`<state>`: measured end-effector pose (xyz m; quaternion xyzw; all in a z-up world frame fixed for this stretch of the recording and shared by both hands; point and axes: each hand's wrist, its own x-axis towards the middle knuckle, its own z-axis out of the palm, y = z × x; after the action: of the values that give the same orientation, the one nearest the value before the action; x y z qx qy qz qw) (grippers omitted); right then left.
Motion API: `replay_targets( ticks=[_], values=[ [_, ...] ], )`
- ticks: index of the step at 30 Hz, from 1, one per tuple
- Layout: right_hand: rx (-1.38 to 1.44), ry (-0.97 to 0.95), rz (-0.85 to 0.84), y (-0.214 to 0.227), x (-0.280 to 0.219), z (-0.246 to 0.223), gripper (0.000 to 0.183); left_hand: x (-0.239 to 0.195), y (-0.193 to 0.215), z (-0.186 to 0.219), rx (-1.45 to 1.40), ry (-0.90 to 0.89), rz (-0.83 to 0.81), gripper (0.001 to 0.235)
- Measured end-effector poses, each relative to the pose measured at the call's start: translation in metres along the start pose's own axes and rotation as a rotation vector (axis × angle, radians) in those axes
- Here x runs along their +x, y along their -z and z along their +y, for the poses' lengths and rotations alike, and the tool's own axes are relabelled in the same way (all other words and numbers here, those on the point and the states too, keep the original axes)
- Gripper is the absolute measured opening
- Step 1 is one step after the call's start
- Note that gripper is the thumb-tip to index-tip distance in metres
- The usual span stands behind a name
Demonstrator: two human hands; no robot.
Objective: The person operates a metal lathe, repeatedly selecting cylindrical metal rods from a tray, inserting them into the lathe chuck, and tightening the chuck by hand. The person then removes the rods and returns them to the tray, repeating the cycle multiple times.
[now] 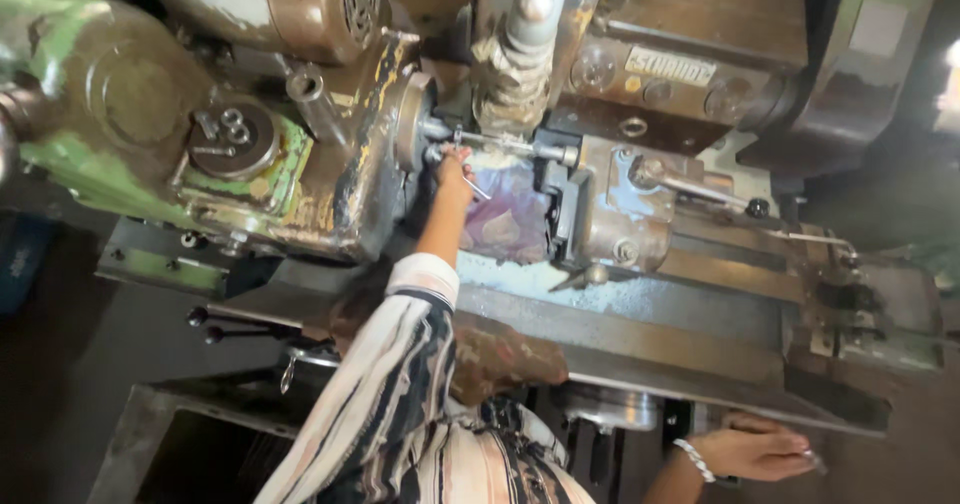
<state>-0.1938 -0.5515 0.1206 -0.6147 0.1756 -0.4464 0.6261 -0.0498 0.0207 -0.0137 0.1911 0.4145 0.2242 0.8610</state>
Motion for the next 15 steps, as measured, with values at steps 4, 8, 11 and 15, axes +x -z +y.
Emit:
replay_targets(
  ticks=[4, 8, 11, 15],
  values=[
    [0.408, -0.324, -0.095, 0.017, -0.040, 0.043, 0.029, -0.023, 0.005, 0.025, 0.241, 0.031, -0.043, 0.031],
    [-0.872, 0.160, -0.736, 0.010, -0.072, 0.076, 0.021, -0.104, 0.013, 0.072, 0.237, -0.069, -0.282, 0.017],
    [-1.188, 0.642, -1.060, -0.013, -0.104, 0.090, 0.022, -0.200, 0.050, 0.113, 0.400, -0.579, -0.348, 0.019],
    [-1.142, 1.046, -1.354, -0.051, -0.136, 0.095, 0.036, -0.329, 0.158, 0.165, 0.551, -0.917, -0.189, 0.064]
  ],
)
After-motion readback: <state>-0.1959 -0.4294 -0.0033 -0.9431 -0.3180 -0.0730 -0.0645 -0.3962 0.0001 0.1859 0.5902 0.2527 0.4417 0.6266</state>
